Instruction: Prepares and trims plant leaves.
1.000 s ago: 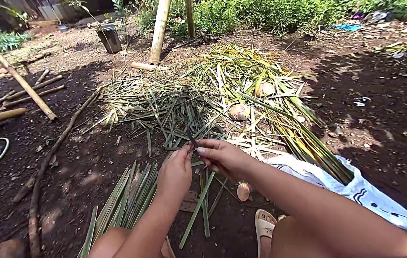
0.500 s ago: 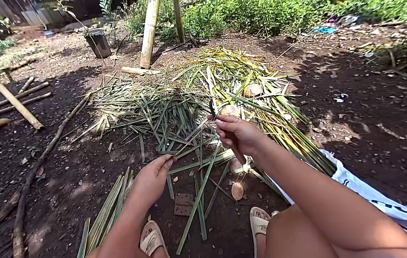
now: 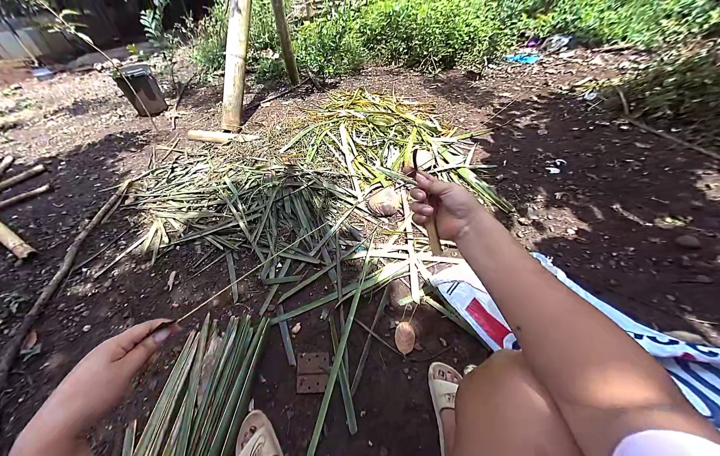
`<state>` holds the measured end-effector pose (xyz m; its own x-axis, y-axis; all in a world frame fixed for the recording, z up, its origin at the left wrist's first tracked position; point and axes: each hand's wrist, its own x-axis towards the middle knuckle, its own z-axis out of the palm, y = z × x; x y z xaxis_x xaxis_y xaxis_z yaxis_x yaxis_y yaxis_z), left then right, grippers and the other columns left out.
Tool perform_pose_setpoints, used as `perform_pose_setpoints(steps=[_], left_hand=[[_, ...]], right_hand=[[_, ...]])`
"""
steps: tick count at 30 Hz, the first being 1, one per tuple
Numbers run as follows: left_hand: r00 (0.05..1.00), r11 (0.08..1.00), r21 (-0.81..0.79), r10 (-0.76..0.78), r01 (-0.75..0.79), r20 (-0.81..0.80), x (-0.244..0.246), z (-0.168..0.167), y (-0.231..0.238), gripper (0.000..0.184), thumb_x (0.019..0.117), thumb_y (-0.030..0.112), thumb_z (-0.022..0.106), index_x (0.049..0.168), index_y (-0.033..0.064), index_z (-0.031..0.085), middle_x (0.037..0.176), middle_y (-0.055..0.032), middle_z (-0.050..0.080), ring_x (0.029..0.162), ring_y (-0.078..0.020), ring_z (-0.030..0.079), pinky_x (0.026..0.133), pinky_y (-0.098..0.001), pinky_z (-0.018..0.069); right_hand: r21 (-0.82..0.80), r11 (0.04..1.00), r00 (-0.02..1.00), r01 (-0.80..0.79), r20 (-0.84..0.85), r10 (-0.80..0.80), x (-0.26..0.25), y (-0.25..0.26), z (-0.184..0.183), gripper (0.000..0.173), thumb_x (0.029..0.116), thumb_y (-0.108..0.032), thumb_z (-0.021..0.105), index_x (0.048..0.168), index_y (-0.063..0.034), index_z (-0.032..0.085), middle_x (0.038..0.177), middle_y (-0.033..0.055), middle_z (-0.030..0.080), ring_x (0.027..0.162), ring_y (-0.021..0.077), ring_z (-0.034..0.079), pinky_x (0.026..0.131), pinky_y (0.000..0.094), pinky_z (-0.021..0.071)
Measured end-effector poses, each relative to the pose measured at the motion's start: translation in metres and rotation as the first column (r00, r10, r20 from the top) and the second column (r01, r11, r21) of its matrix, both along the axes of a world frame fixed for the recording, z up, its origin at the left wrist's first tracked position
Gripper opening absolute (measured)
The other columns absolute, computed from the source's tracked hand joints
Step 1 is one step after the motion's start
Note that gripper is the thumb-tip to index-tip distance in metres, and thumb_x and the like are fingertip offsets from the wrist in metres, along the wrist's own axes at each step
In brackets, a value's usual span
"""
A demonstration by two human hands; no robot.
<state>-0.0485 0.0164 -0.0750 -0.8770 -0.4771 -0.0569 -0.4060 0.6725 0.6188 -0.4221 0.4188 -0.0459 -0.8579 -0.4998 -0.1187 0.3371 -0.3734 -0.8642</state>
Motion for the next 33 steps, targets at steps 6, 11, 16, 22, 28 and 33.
perform_pose_setpoints(steps=[6, 11, 16, 22, 28, 33], left_hand=[[0.996, 0.992, 0.112, 0.061, -0.053, -0.063, 0.045, -0.013, -0.051, 0.029, 0.1003, 0.028, 0.056, 0.117, 0.0107, 0.072, 0.085, 0.0085, 0.065, 0.071, 0.0019, 0.058, 0.071, -0.0216, 0.0495], [0.954, 0.948, 0.199, 0.276, -0.25, -0.116, 0.08, -0.011, -0.077, 0.026, 0.1028, 0.02, 0.053, 0.121, 0.0075, 0.066, 0.082, 0.0123, 0.061, 0.069, 0.0042, 0.056, 0.068, -0.0166, 0.0488], [0.654, 0.686, 0.347, 0.722, -0.639, -0.223, 0.087, -0.037, -0.092, 0.028, 0.1099, 0.028, 0.044, 0.127, 0.0126, 0.061, 0.073, 0.0105, 0.052, 0.054, 0.0015, 0.049, 0.051, -0.0158, 0.0415], [0.468, 0.433, 0.771, 0.861, -0.468, -0.2, -0.017, -0.013, -0.014, 0.027, 0.109, 0.025, 0.047, 0.131, 0.0111, 0.055, 0.101, -0.0043, 0.072, 0.079, -0.013, 0.066, 0.063, -0.0311, 0.05], [0.81, 0.502, 0.862, 0.531, -0.065, -0.248, -0.126, -0.006, 0.119, 0.018, 0.1024, 0.009, 0.06, 0.117, -0.0019, 0.064, 0.084, -0.0097, 0.067, 0.058, -0.0117, 0.06, 0.051, -0.0228, 0.0497], [0.863, 0.51, 0.86, 0.434, 0.001, -0.258, -0.157, -0.006, 0.168, 0.017, 0.0995, 0.011, 0.067, 0.111, -0.0005, 0.069, 0.088, -0.0092, 0.068, 0.061, -0.0102, 0.06, 0.051, -0.0211, 0.0471]], right_hand=[[-0.072, 0.994, 0.996, 0.077, 0.049, -0.073, -0.024, 0.02, 0.004, 0.028, 0.1121, -0.031, 0.035, 0.12, -0.0214, 0.06, 0.062, -0.0098, 0.047, 0.043, -0.0003, 0.042, 0.041, 0.015, 0.0401], [-0.143, 0.972, 0.983, 0.184, 0.055, -0.178, -0.043, 0.037, 0.001, 0.031, 0.1125, -0.032, 0.032, 0.12, -0.0227, 0.061, 0.06, -0.0102, 0.047, 0.044, -0.0006, 0.042, 0.042, 0.0151, 0.0398], [-0.124, 0.921, 0.929, 0.37, 0.038, -0.369, -0.06, 0.059, -0.012, 0.027, 0.1105, -0.033, 0.038, 0.123, -0.0248, 0.06, 0.064, -0.0113, 0.047, 0.046, -0.0001, 0.04, 0.045, 0.0158, 0.0383], [0.305, 0.94, 0.988, 0.153, -0.025, -0.153, -0.021, -0.002, -0.022, 0.021, 0.1061, -0.038, 0.051, 0.114, -0.0211, 0.06, 0.071, -0.0064, 0.053, 0.045, 0.0025, 0.042, 0.042, 0.0183, 0.0395], [0.6, 0.75, 0.9, -0.279, -0.109, 0.422, 0.054, -0.086, -0.035, 0.031, 0.1114, -0.029, 0.045, 0.129, -0.0081, 0.059, 0.08, 0.0001, 0.063, 0.042, 0.0026, 0.037, 0.039, 0.0173, 0.0342], [0.424, 0.798, 0.847, -0.428, -0.119, 0.518, 0.094, -0.108, -0.034, 0.023, 0.1059, -0.019, 0.058, 0.124, -0.0057, 0.063, 0.097, 0.0058, 0.07, 0.042, 0.0016, 0.04, 0.04, 0.0161, 0.0361]])
